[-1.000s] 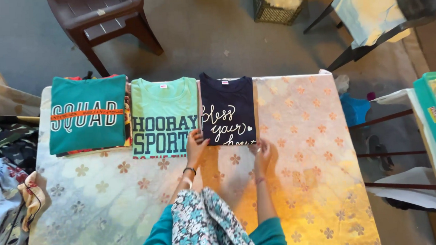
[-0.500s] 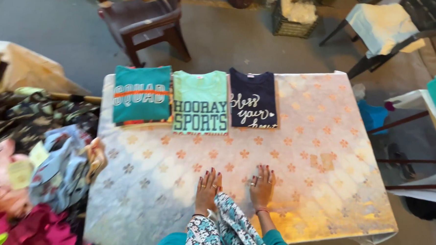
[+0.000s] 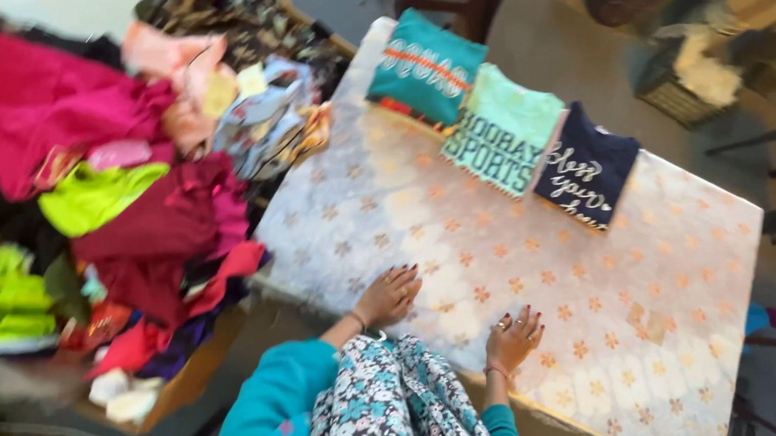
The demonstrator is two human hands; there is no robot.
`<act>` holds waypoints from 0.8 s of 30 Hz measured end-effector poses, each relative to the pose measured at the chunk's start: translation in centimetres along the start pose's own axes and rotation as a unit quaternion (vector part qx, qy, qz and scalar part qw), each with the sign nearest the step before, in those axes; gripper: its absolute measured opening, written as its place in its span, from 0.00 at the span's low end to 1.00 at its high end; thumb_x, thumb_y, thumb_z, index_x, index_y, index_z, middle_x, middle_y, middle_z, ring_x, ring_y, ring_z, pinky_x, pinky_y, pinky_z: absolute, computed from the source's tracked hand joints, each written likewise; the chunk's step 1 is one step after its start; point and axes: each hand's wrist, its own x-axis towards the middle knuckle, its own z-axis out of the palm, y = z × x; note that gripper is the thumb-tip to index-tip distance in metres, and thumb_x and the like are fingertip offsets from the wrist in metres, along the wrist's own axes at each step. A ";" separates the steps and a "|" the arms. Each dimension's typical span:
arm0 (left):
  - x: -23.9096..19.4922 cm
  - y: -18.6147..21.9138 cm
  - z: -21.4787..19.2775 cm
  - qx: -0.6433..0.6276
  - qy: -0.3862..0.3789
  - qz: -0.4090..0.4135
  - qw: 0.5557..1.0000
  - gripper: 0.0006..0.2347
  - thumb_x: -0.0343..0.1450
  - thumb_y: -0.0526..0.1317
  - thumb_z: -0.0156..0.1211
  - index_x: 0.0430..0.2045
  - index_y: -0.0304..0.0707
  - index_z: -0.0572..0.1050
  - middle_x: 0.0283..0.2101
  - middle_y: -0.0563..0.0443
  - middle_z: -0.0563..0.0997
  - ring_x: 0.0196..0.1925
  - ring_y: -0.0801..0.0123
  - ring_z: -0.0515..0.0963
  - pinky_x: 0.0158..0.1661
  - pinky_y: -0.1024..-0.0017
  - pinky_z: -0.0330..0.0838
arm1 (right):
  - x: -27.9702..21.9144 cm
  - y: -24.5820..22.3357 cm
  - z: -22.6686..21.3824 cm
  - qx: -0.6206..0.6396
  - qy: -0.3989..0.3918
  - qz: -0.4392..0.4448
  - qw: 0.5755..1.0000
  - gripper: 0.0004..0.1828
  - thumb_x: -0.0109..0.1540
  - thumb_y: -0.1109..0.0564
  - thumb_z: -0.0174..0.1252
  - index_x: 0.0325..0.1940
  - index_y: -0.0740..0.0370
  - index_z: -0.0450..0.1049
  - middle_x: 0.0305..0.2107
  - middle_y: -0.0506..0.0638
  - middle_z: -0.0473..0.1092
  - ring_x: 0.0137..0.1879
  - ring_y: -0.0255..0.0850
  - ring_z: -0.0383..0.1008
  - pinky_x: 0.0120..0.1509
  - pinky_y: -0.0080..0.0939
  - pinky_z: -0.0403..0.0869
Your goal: The person folds a dark blue t-shirt and places it on a table alongside other folded shirts. They then pick up a red long-sleeved shirt, smooth it out, and fold it neatly by hand. Finally, they pick up a pink long-sleeved shirt and begin folding it in the same manner.
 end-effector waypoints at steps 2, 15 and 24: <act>1.3 -0.4 -3.9 0.047 -0.089 -0.120 0.988 0.21 0.77 0.42 0.49 0.65 0.32 0.66 0.63 0.35 0.71 0.65 0.46 0.69 0.66 0.50 0.60 | -2.1 1.2 0.3 0.007 0.006 -0.015 1.000 0.28 0.67 0.53 0.52 0.71 0.66 0.66 0.69 0.64 0.63 0.77 0.60 0.57 0.82 0.60 0.53; -14.3 -28.1 -21.0 0.376 0.107 -0.569 0.724 0.31 0.63 0.58 0.71 0.51 0.32 0.73 0.56 0.34 0.73 0.61 0.41 0.68 0.54 0.45 0.65 | -4.1 -2.7 0.9 -0.043 0.051 0.051 0.997 0.27 0.67 0.55 0.53 0.69 0.71 0.67 0.68 0.67 0.63 0.77 0.61 0.58 0.82 0.61 0.54; -14.4 -27.7 -21.4 0.332 0.275 -0.547 0.718 0.26 0.82 0.56 0.53 0.41 0.21 0.78 0.37 0.30 0.80 0.37 0.35 0.78 0.36 0.44 0.71 | -3.6 -4.7 -0.7 -0.033 0.063 0.073 0.995 0.29 0.63 0.55 0.52 0.67 0.69 0.65 0.64 0.66 0.64 0.75 0.60 0.59 0.81 0.61 0.55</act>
